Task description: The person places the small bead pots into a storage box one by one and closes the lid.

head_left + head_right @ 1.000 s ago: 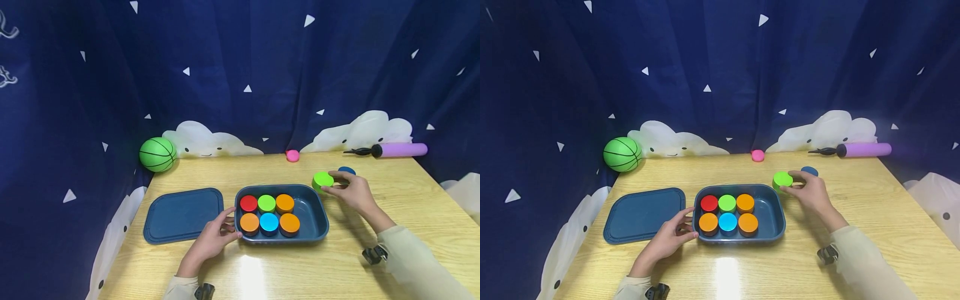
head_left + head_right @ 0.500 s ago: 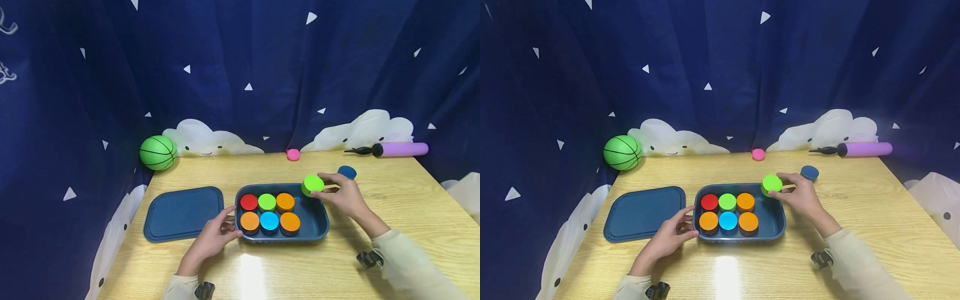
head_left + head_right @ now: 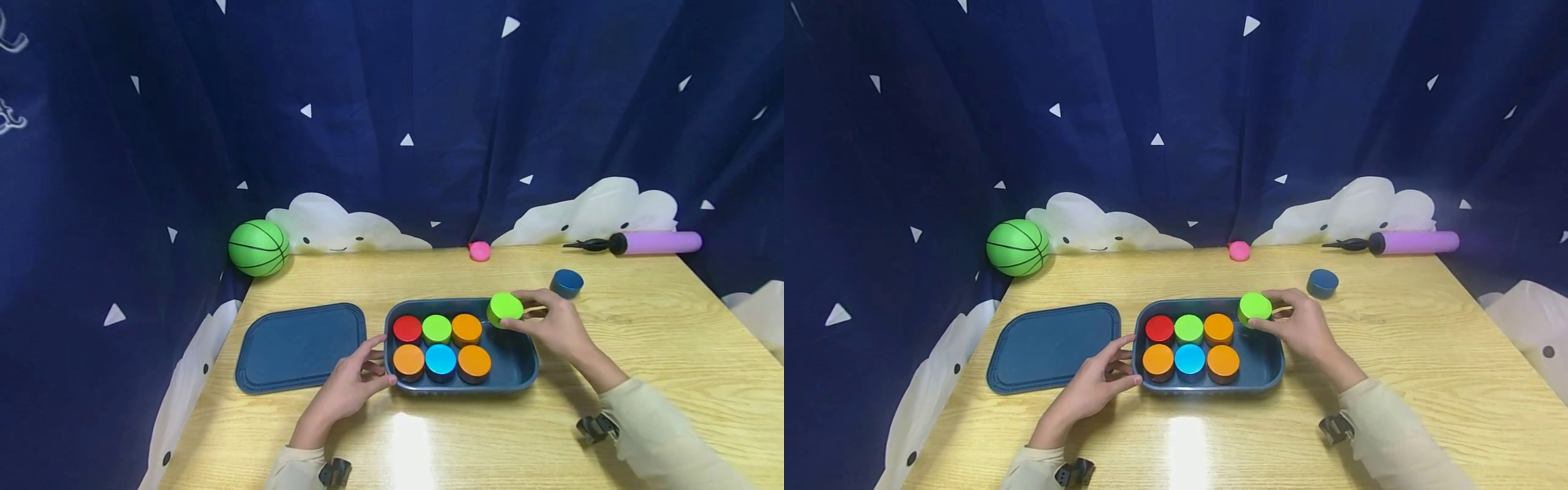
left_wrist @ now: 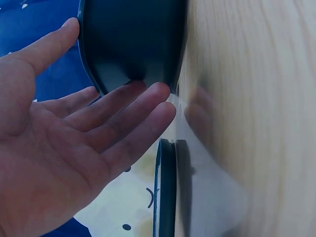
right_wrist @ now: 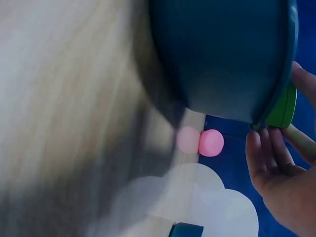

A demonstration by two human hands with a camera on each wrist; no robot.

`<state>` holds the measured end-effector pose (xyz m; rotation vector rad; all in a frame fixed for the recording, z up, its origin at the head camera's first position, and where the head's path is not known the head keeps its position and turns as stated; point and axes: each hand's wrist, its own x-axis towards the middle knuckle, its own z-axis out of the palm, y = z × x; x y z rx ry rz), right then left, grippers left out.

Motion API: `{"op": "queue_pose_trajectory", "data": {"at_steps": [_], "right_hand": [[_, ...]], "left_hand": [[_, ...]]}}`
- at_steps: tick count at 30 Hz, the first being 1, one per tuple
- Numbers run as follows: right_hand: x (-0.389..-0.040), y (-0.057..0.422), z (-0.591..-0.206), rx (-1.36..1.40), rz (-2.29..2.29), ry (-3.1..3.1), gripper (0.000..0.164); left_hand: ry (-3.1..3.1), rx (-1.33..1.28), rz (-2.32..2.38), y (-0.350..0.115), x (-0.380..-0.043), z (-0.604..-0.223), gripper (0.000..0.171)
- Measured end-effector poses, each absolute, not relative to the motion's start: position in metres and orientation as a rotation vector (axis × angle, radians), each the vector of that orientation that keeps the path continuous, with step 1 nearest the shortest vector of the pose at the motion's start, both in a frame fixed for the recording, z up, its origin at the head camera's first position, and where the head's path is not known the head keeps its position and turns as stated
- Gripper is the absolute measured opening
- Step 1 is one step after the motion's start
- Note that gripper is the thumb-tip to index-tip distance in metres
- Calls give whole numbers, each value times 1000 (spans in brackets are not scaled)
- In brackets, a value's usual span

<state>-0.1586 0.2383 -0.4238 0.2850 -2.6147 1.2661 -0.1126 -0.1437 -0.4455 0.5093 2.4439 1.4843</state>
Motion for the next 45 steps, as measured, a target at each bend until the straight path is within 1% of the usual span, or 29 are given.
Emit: {"op": "queue_pose_trajectory", "data": {"at_steps": [7, 13, 20, 33, 45], "right_hand": [[-156, 234, -432, 224, 1168, -2670, 54], [-153, 231, -439, 174, 1093, -2699, 59], [-151, 228, -445, 191, 1049, -2676, 60], [-149, 226, -446, 203, 1014, -2719, 63], [-151, 220, -438, 204, 833, -2876, 65]], "left_hand": [[2446, 496, 1482, -143, -113, -445, 71], [2441, 495, 1484, -143, -113, -444, 71], [2448, 499, 1475, -143, -114, -445, 72], [2450, 493, 1474, -143, -113, -444, 72], [2443, 494, 1473, -143, -113, -444, 71]]}}
